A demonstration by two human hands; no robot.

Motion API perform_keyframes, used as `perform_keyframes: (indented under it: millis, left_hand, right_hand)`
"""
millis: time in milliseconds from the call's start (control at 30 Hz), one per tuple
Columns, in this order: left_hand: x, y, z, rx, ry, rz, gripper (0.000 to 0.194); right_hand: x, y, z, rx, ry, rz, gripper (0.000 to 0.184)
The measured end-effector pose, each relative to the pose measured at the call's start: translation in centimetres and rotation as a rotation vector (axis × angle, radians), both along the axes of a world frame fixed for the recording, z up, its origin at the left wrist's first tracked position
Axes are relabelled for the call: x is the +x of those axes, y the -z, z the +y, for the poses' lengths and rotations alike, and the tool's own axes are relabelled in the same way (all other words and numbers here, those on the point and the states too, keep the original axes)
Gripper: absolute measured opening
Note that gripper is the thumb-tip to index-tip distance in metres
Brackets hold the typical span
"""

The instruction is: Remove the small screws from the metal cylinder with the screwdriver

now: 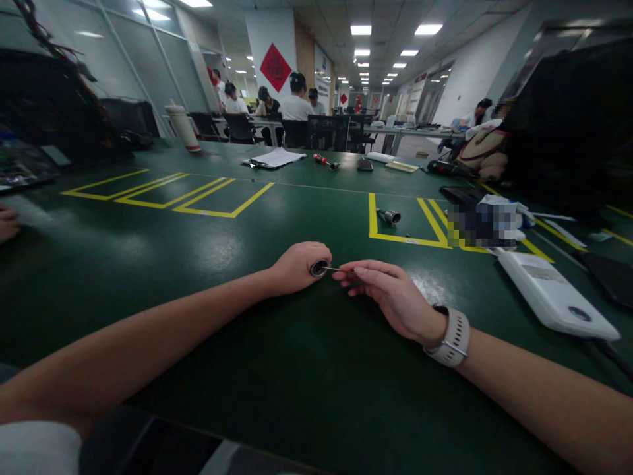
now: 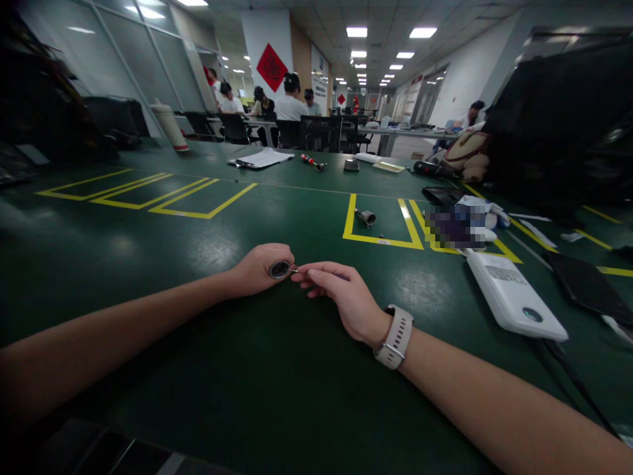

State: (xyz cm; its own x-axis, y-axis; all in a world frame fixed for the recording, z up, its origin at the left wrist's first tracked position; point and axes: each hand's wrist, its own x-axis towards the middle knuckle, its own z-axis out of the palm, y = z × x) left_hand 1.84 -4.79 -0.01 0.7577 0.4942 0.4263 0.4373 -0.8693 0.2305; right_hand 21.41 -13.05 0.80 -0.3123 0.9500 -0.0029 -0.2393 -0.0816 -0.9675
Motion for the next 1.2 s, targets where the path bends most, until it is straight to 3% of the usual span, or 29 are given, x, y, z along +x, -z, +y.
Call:
perform_keyframes:
  millis: [400,833,967,1200]
  left_hand:
    - [0.01,-0.24,0.34,-0.018,-0.120,0.029,0.008]
    - [-0.06,0.20,0.62,-0.003,-0.146,0.015,0.006]
    - [-0.05,0.18,0.55,-0.006,-0.139,0.010,0.006]
    - [0.06,0.20,0.38,0.004,-0.137,-0.002,0.007]
  right_hand:
    - [0.39,0.53,0.24,0.038,0.059,0.054,0.015]
    - [0.41,0.81,0.23,0.110,0.174,-0.073,0.016]
    - [0.33,0.74,0.07,0.199,0.122,-0.102,0.018]
    - [0.02,0.48,-0.14,0.325,-0.006,-0.366,0.025]
